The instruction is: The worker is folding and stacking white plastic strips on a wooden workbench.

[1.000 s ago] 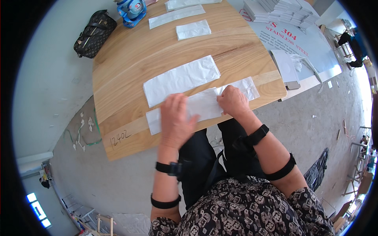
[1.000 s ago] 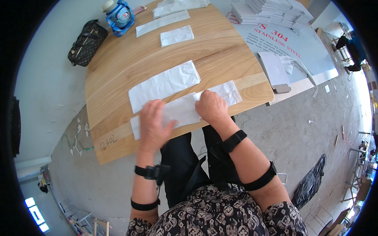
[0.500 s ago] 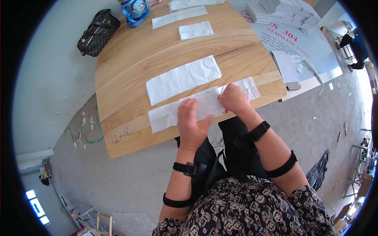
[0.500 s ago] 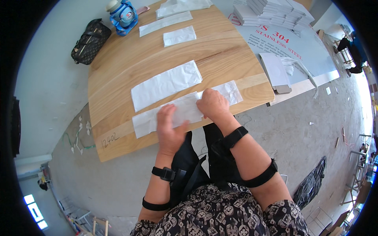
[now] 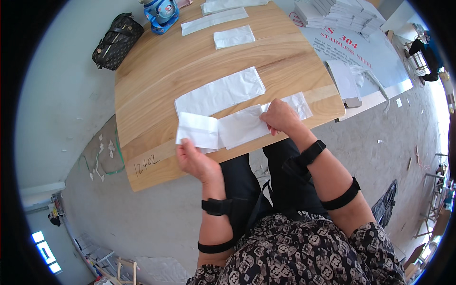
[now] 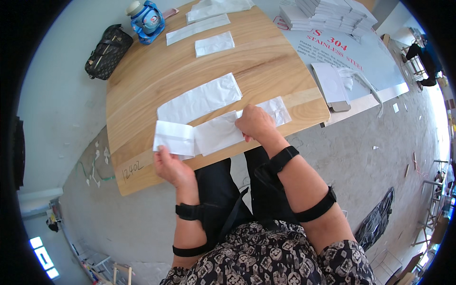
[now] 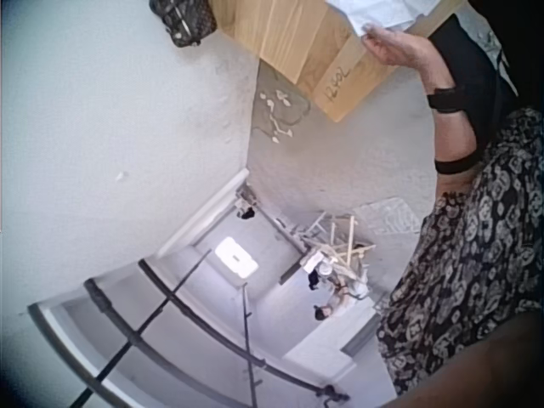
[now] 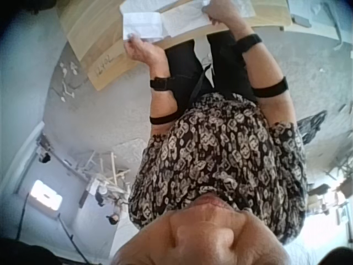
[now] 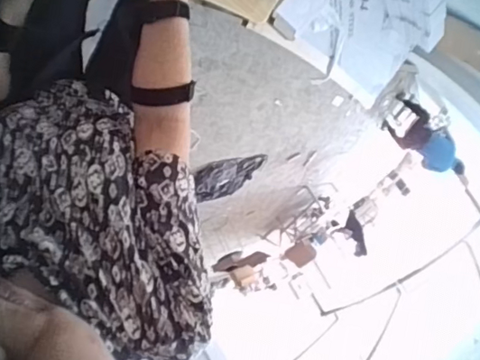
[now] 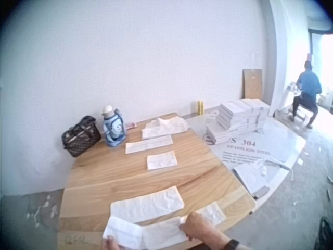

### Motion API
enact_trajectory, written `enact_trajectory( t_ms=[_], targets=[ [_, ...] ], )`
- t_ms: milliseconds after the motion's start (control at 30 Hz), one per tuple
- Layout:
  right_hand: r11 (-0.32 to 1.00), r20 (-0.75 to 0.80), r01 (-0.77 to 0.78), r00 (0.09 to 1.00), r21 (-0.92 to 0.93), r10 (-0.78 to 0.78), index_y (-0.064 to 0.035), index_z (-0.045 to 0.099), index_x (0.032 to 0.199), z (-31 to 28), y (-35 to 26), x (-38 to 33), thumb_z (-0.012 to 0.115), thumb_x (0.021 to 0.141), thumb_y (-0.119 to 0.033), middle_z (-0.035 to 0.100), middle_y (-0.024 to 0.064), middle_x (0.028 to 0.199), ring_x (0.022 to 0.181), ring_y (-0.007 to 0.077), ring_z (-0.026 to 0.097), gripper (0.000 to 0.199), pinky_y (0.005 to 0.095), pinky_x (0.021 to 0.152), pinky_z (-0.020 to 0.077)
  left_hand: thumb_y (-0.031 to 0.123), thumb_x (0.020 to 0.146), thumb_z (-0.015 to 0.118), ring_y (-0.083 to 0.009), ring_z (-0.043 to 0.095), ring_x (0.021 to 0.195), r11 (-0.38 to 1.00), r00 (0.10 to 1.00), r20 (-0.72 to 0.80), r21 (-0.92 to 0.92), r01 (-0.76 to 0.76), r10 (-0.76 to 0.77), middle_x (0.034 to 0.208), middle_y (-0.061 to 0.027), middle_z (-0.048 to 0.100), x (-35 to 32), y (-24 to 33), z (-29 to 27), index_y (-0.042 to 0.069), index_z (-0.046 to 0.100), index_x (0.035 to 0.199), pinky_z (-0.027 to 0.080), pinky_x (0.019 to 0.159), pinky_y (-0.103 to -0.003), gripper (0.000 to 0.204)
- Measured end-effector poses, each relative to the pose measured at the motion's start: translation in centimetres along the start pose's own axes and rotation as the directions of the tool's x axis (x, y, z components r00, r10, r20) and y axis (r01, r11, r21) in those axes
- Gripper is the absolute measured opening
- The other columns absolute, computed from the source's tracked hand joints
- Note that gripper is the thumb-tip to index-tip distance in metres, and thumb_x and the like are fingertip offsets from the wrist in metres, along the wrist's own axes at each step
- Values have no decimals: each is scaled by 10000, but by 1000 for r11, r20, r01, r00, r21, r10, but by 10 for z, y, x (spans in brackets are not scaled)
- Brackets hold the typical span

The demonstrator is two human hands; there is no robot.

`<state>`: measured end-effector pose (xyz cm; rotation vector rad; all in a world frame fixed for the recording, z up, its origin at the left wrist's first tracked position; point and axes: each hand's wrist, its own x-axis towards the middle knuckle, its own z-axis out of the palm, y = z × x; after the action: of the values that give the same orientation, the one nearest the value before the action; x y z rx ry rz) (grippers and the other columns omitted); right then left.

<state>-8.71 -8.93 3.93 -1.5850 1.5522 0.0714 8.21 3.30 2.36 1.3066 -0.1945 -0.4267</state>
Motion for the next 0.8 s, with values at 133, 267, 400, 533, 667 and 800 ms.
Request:
enact_trajectory(
  t_ms=[133, 267, 400, 533, 667, 800],
  targets=[
    [998, 8, 64, 998, 17, -65, -9, 630, 529, -2, 4, -5, 587, 840, -296, 626, 77, 513, 559, 225, 663, 426, 325, 619, 525, 170, 965, 573, -98, 572, 849, 992, 991, 69, 49, -114, 111, 932, -52, 629, 11, 12, -16, -15, 589, 887, 473, 752, -267, 201],
    [905, -110, 179, 983, 387, -147, 42, 648, 598, 7, -20, -36, 636, 832, -483, 614, 116, 523, 547, 212, 652, 575, 338, 578, 528, 61, 910, 615, -216, 581, 1005, 716, 793, 421, 368, -593, 441, 1031, -91, 646, -9, 5, -14, 0, 602, 888, 454, 863, -336, 66],
    [776, -126, 346, 935, 528, -331, 85, 648, 687, 38, -41, -38, 692, 767, -380, 612, 184, 561, 543, 229, 646, 473, 346, 549, 524, 18, 846, 644, -339, 509, 1156, 407, 517, 688, 337, -849, 509, 1087, -101, 642, -32, 7, 0, 31, 636, 891, 384, 969, -441, 47],
    [850, -298, 380, 913, 365, -280, 57, 648, 707, 50, -42, -27, 638, 690, -112, 622, 205, 618, 565, 280, 646, 170, 354, 559, 511, 78, 823, 682, -357, 479, 1189, 340, 472, 727, 337, -878, 498, 1126, -103, 619, -25, 1, -11, 35, 630, 966, 340, 1005, -467, 158],
    [733, -260, 410, 912, 543, -317, 67, 648, 727, 40, -45, -26, 644, 714, -106, 626, 172, 614, 567, 230, 638, 173, 330, 547, 504, 240, 725, 762, -381, 399, 1261, 293, 518, 729, 427, -855, 448, 1305, -145, 506, -8, -2, -26, 37, 508, 1227, 285, 1054, -512, 598],
    [517, -144, 330, 919, 790, -367, 58, 652, 750, 17, -57, -38, 656, 763, -89, 625, 88, 641, 559, 137, 596, 147, 268, 499, 455, 144, 672, 745, -379, 388, 1276, 191, 655, 638, 641, -743, 404, 1329, -149, 483, 8, -11, -46, 41, 462, 1275, 293, 1057, -527, 674]
  ],
)
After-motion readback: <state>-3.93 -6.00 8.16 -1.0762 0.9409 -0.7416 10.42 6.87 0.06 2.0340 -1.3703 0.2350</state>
